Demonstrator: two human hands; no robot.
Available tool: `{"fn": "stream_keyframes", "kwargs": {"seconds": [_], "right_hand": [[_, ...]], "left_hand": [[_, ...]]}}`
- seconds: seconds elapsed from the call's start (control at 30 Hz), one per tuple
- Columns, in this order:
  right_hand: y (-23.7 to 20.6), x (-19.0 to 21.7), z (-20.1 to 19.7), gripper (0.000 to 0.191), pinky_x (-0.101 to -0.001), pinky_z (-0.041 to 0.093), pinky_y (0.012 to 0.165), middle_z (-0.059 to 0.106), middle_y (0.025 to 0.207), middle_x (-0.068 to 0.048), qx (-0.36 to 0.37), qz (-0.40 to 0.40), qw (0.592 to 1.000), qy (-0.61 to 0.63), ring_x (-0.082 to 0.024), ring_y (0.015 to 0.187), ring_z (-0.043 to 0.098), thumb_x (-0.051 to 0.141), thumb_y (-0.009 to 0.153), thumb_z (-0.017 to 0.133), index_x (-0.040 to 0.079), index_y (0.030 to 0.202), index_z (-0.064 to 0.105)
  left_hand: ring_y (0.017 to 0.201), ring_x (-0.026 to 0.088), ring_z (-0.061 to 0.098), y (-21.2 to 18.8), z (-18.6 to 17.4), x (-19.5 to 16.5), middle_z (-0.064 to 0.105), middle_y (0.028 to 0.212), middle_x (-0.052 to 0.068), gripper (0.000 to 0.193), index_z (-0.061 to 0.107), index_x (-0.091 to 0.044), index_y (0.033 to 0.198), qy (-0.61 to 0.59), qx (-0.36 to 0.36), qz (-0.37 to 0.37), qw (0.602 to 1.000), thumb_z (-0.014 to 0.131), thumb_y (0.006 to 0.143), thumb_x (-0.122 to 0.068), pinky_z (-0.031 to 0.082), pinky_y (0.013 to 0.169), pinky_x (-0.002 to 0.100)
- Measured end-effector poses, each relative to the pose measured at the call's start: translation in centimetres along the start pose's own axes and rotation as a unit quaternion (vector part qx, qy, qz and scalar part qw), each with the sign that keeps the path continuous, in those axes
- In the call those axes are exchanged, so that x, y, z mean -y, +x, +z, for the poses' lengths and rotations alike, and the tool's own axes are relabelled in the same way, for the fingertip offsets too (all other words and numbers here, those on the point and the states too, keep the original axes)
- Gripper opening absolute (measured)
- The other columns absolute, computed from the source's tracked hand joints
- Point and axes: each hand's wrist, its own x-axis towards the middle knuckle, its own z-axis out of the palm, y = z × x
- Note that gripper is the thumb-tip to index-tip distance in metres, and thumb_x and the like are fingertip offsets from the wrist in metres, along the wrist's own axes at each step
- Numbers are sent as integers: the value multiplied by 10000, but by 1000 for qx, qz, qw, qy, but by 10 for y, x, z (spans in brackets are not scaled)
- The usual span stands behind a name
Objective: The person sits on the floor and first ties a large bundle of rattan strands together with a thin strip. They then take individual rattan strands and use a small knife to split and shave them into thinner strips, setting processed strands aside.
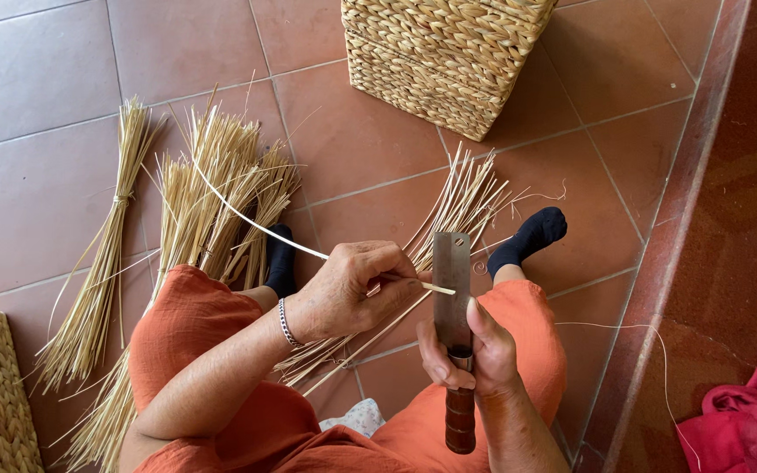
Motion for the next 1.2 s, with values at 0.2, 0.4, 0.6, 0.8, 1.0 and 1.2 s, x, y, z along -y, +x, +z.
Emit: {"fn": "stream_keyframes", "kwargs": {"seconds": [0.2, 0.4, 0.6, 0.8, 1.0, 1.2], "right_hand": [[-3, -8, -13, 656, -260, 306, 386, 539, 729, -98, 27, 10, 999, 45, -108, 386, 360, 513, 1111, 375, 155, 1648, 260], [-4, -14, -21, 597, -265, 298, 378, 526, 723, -94, -5, 1, 999, 41, -109, 380, 351, 491, 1113, 378, 162, 1608, 328], [-2, -18, -23, 595, -260, 300, 363, 516, 708, -86, -35, -26, 999, 23, -108, 368, 340, 467, 1116, 414, 110, 1590, 363], [1, -15, -21, 613, -288, 314, 375, 515, 713, -78, -60, -35, 998, 3, -119, 361, 361, 468, 1100, 434, 83, 1575, 374], [-2, -3, -14, 580, -247, 309, 318, 567, 745, -128, -39, -46, 998, 25, -90, 331, 384, 464, 1065, 416, 82, 1502, 415], [-8, 2, -13, 538, -259, 344, 388, 607, 813, -120, 5, -64, 997, -45, -117, 413, 423, 461, 1194, 413, -45, 1242, 588]], "left_hand": [[650, 123, 720, -1, 2, -1, 709, 743, 82, 129, 669, -17, 863, -17, 17, -64, 998, 748, 920, -101, 575, 580, 277], [629, 181, 702, -1, 3, 3, 697, 752, 109, 114, 675, -19, 876, 23, 15, -42, 999, 752, 908, -97, 549, 575, 307], [656, 227, 710, -1, 5, 8, 702, 773, 116, 110, 669, -27, 884, 48, 12, -25, 998, 745, 910, -102, 552, 590, 326], [672, 233, 725, 2, 8, 10, 717, 777, 115, 104, 681, -34, 927, 37, 12, -38, 999, 747, 916, -114, 560, 598, 334], [756, 184, 752, 1, 6, 7, 732, 856, 92, 143, 659, -39, 1047, -20, 11, -5, 1000, 733, 944, -104, 587, 645, 312], [749, 192, 697, 1, 4, 6, 665, 894, 78, 116, 652, -39, 1024, 16, 17, 0, 1000, 730, 953, -87, 571, 672, 302]]}}
